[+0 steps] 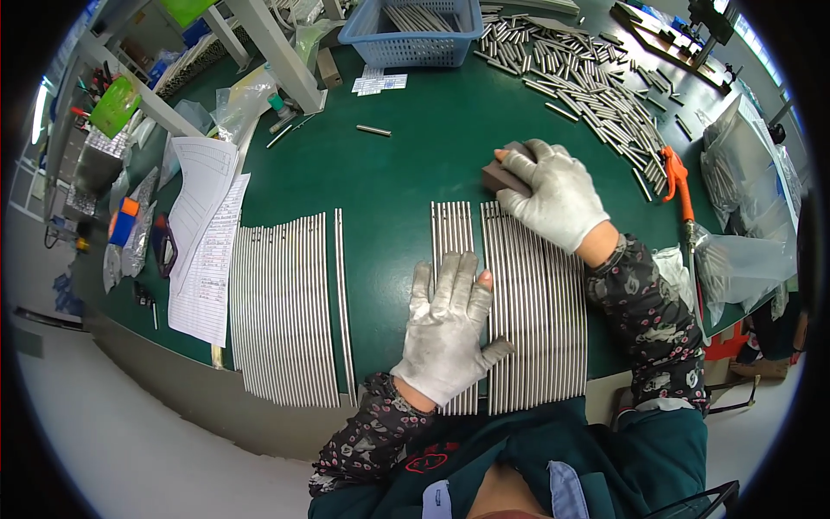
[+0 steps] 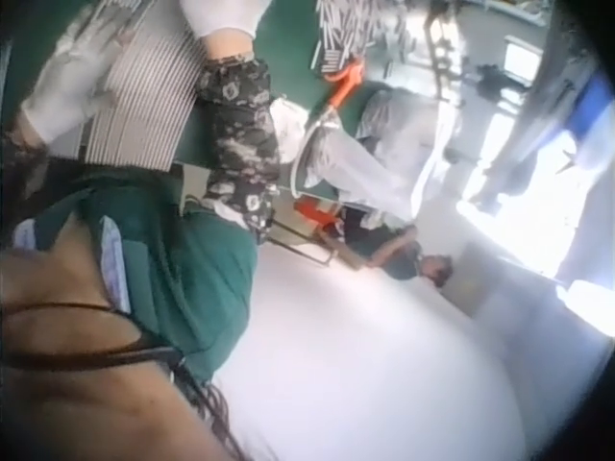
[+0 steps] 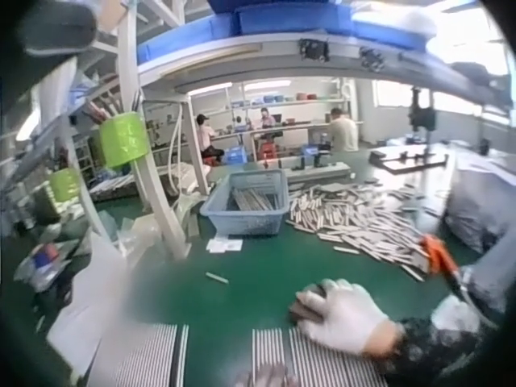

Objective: Sanding a batch of small metal rods on a workbench using a sanding block after reviewing technical drawings.

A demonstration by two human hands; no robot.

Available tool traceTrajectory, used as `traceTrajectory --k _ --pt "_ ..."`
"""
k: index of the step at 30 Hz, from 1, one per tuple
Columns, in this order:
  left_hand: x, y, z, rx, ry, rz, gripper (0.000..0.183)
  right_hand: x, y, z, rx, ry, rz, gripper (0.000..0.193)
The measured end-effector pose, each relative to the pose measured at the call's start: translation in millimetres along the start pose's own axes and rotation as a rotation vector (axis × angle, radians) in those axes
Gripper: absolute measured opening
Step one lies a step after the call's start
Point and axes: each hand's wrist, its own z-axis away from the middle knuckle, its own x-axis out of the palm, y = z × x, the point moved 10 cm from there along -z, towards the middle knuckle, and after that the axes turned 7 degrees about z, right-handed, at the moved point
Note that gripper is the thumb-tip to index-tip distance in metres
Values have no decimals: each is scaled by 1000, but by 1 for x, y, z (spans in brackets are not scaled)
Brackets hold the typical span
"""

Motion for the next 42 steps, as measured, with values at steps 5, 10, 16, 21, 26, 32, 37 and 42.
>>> traceTrajectory --k 5,10,16,21,26,32,37,42 --pt "-1 -2 -3 -22 3 18 91 16 -64 -3 -17 -93 -13 49" --pt "-4 -1 -2 -8 59 3 91 14 -49 -5 15 -76 202 40" --pt "-5 -7 0 -18 96 34 88 24 -81 2 -31 -6 171 38" --pt "-8 -2 -1 16 118 61 88 3 -59 -6 37 -38 169 35" --pt "-9 -7 1 5 123 66 89 19 -76 -1 9 -104 189 35" --pt "-3 -8 0 -24 56 49 87 9 -92 -5 -24 28 170 41" --pt "-8 0 1 23 115 56 89 15 -55 -6 41 -221 209 41" --pt "-5 -7 1 -10 90 62 88 17 -91 -4 -50 -49 206 40"
